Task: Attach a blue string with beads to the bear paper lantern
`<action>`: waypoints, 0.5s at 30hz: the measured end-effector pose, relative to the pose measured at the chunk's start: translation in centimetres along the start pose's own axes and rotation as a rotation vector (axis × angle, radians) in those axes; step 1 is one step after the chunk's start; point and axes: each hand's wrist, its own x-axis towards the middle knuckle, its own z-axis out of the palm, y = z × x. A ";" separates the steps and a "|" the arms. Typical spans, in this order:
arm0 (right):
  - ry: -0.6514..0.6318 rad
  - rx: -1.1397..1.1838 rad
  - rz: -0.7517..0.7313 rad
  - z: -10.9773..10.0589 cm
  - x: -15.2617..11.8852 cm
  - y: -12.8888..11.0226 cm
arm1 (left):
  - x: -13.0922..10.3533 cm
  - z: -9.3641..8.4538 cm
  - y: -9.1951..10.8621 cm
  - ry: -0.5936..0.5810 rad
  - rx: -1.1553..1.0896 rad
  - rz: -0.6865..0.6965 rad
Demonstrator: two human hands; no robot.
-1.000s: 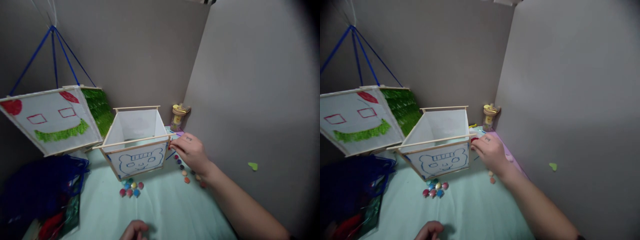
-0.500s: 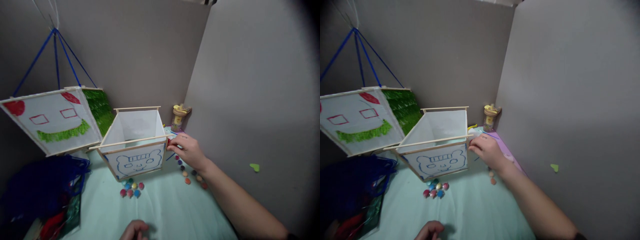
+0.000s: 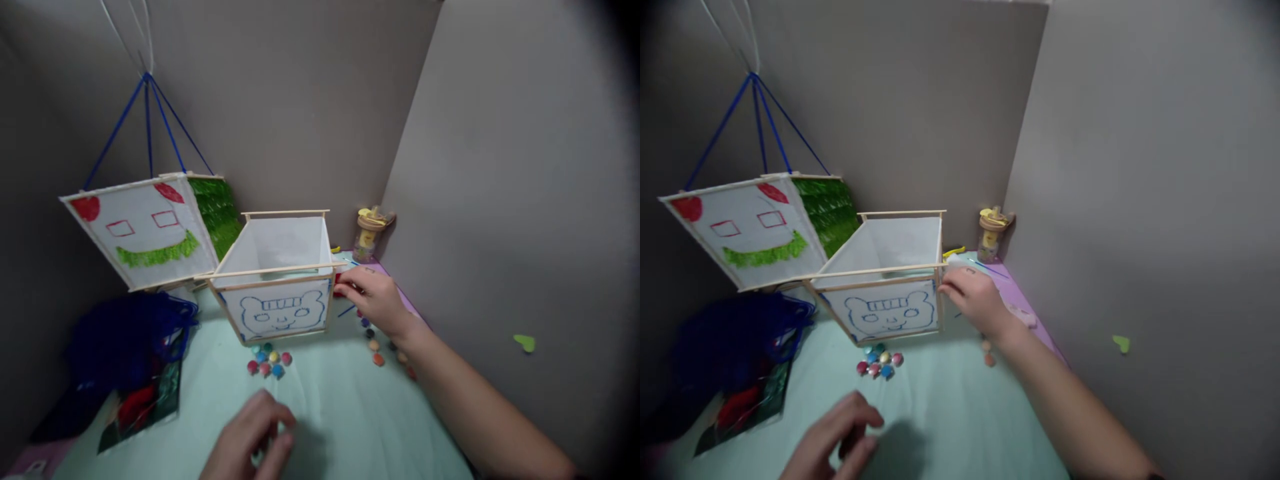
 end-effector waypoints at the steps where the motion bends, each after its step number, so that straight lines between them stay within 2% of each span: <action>1: 0.004 -0.013 -0.005 0.0 -0.1 0.0 | 1.3 -1.1 0.9 0.070 0.098 0.061; 2: 0.007 -0.031 -0.010 0.0 -0.2 -0.1 | 2.8 -2.3 1.8 0.146 0.200 0.148; 4: 0.008 -0.079 -0.021 -0.1 -0.3 -0.2 | 6.2 -4.2 3.6 0.382 0.431 0.292; 5: 0.008 -0.105 -0.027 -0.2 -0.4 -0.3 | 7.9 -5.0 4.3 0.449 0.502 0.373; 6: 0.009 -0.127 -0.032 -0.3 -0.4 -0.4 | 9.7 -5.6 5.0 0.447 0.544 0.394; 8: 0.012 -0.153 -0.040 -0.4 -0.3 -0.7 | 12.9 -6.3 5.9 0.323 0.600 0.396; 10: 0.017 -0.153 -0.037 -0.5 -0.2 -0.9 | 15.5 -6.6 6.3 0.101 0.655 0.324; 12: 0.026 -0.135 -0.029 -0.5 0.0 -1.0 | 17.4 -6.8 6.2 -0.087 0.675 0.238; 15: 0.035 -0.086 -0.011 -0.5 0.2 -1.0 | 19.0 -7.1 5.6 -0.272 0.649 0.185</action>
